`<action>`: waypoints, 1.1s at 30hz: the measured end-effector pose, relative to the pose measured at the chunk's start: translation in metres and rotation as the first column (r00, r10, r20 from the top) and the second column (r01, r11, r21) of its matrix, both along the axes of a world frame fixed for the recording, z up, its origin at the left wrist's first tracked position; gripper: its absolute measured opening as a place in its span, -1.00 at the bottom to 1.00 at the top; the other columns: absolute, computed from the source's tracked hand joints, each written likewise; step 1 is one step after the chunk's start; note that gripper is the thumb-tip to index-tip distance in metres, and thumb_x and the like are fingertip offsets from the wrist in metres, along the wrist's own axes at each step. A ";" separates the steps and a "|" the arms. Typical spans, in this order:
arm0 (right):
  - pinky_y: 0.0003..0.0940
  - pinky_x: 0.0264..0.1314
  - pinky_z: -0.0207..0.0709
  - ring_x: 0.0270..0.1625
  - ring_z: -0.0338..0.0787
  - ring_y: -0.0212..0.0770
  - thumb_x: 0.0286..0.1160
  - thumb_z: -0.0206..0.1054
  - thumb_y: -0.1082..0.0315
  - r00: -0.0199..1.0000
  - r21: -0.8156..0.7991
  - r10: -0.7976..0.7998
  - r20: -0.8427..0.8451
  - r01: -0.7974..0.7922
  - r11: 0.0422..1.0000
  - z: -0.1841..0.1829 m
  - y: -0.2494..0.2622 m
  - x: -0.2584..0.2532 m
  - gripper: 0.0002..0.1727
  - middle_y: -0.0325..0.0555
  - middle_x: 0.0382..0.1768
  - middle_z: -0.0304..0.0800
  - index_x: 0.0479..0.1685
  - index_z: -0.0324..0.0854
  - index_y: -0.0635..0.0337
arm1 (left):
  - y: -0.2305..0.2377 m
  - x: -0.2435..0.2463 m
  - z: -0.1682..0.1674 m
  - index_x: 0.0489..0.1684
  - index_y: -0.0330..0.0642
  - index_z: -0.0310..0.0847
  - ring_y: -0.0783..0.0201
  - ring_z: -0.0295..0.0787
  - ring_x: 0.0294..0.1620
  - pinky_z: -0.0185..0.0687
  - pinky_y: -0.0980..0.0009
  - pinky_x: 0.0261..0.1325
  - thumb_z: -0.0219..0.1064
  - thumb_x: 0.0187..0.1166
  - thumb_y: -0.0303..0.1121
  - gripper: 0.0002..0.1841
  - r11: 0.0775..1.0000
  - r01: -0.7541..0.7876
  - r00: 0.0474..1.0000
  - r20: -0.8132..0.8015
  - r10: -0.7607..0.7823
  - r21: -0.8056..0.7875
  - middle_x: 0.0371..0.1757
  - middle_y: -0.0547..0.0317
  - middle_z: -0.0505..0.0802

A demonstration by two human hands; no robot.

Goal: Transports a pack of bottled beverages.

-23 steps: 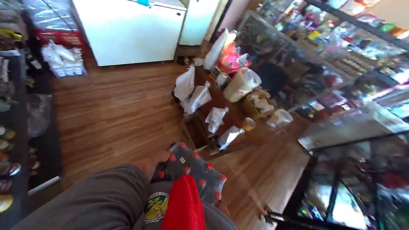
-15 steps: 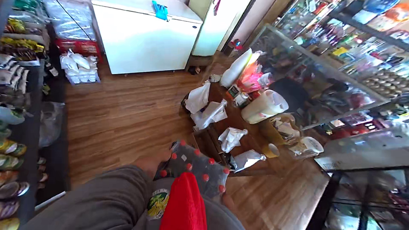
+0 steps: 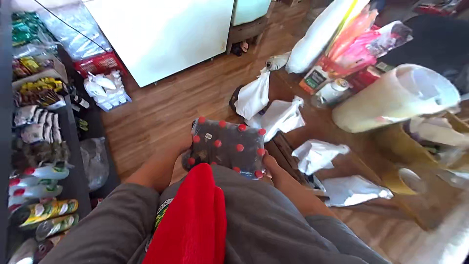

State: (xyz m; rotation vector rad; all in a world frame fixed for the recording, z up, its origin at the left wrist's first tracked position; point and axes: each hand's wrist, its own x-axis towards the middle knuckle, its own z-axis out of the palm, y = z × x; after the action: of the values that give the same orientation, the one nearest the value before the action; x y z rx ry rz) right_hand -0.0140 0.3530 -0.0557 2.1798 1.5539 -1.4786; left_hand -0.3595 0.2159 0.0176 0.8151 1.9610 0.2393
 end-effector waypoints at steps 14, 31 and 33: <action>0.26 0.65 0.29 0.65 0.48 0.32 0.93 -0.48 -0.09 0.952 -0.189 0.289 0.102 -0.267 0.945 -0.018 0.230 -0.182 -0.17 0.46 0.55 0.49 0.54 0.42 0.49 | 0.182 -0.163 -0.036 0.46 -0.47 0.46 -0.24 0.62 0.32 0.44 -0.17 0.39 -0.52 0.91 0.06 -0.20 0.959 -0.216 0.967 0.096 0.236 -0.186 0.38 -0.46 0.63; 0.19 0.35 0.43 0.27 0.63 0.26 0.94 -0.43 -0.11 0.958 0.049 -0.287 0.011 0.286 0.957 0.027 0.397 -0.338 -0.18 0.48 0.31 0.58 0.44 0.47 0.51 | 0.494 -0.350 0.014 0.43 -0.36 0.50 -0.10 0.65 0.12 0.51 -0.06 0.20 -0.40 0.90 0.12 -0.25 0.996 0.083 0.996 0.037 -0.082 -0.014 0.27 -0.31 0.67; 0.25 0.50 0.38 0.45 0.60 0.34 0.96 -0.31 -0.02 0.958 0.056 -0.285 -0.025 0.286 0.956 0.022 0.425 -0.347 -0.27 0.52 0.42 0.55 0.50 0.43 0.53 | 0.539 -0.352 0.024 0.49 -0.36 0.47 -0.12 0.64 0.25 0.49 -0.06 0.32 -0.33 0.91 0.08 -0.31 0.993 0.105 0.994 0.016 -0.104 -0.047 0.35 -0.32 0.65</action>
State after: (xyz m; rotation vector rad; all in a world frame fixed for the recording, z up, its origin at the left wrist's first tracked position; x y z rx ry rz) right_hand -0.3613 0.7780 -0.0342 2.5218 1.3460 -1.5442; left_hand -0.7112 0.7547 0.0416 0.8800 1.8983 0.1346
